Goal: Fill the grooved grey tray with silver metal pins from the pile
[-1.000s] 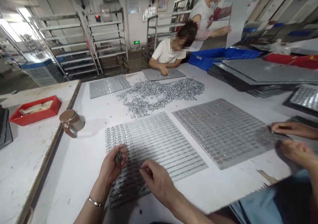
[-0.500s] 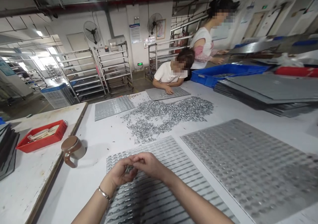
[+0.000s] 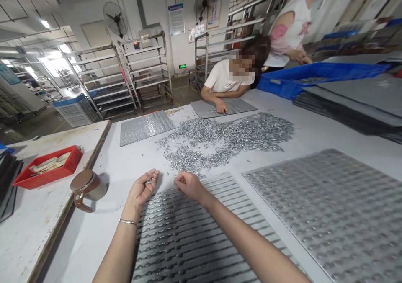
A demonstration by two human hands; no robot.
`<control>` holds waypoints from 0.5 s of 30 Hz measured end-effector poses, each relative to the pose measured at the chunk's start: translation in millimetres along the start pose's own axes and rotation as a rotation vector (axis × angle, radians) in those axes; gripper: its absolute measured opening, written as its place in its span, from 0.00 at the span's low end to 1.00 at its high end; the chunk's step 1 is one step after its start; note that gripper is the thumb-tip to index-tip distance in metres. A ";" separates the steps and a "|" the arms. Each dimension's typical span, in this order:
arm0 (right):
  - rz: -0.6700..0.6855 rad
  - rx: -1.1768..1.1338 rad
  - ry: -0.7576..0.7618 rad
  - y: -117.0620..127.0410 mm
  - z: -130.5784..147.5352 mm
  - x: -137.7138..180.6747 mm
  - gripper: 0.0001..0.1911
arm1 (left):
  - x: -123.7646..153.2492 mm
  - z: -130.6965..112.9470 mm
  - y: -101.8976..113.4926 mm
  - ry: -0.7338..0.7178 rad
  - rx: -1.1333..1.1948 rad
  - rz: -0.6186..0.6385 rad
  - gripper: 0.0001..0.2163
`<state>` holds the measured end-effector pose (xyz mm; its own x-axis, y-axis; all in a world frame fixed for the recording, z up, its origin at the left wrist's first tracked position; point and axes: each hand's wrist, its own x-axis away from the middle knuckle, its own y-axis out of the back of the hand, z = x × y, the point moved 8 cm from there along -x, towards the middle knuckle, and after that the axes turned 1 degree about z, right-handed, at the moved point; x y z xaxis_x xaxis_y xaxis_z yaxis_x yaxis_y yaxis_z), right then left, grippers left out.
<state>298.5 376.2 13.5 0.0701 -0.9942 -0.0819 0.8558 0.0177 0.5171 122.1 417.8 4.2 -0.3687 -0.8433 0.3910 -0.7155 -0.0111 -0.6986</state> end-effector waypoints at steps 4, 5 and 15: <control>0.030 0.212 0.049 -9.4 -3.6 7.1 0.07 | 2.8 -12.8 25.7 -0.047 0.113 -0.120 0.16; 0.040 0.274 0.057 -12.1 -3.0 10.1 0.08 | 3.3 -12.7 28.5 -0.043 0.127 -0.129 0.15; 0.205 0.458 0.108 -28.5 -4.3 10.7 0.10 | 3.6 -17.5 32.5 -0.119 0.212 -0.140 0.06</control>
<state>277.1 365.5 -5.8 0.2860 -0.9581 -0.0146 0.5083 0.1387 0.8499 87.1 423.8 -6.6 -0.1940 -0.8826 0.4282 -0.6100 -0.2333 -0.7573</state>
